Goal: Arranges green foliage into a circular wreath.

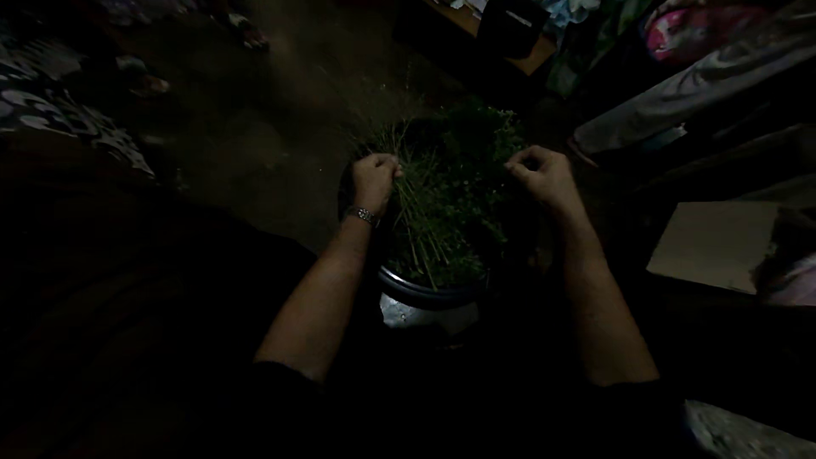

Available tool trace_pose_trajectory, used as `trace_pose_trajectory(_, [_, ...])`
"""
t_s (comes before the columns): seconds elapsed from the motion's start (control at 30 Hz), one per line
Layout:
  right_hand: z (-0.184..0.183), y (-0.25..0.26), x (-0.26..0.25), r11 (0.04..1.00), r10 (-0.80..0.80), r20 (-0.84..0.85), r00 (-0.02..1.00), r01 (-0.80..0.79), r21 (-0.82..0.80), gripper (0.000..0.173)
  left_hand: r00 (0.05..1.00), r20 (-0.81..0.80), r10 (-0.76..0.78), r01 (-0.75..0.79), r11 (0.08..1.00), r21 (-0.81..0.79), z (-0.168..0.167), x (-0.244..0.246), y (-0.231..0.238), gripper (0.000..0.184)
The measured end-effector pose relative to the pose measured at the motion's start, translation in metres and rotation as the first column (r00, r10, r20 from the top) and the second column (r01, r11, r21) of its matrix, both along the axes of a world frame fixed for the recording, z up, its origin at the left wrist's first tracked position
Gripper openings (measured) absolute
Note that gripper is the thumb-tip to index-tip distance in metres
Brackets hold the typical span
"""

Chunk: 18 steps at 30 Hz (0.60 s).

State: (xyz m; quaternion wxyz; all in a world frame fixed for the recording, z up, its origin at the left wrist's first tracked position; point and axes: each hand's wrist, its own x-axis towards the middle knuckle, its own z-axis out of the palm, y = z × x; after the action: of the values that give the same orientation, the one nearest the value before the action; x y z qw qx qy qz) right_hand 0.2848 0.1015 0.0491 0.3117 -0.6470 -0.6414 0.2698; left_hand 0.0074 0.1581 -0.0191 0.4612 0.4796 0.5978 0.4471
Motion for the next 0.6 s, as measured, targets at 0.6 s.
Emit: trace_pose_trajectory(0.6, [-0.224,0.041,0.03,0.725,-0.44,0.05,0.897,0.387,-0.57,0.05,0.829,-0.487,-0.276,0.079,0.919,-0.387,-0.086,0.031,-0.022,0.041])
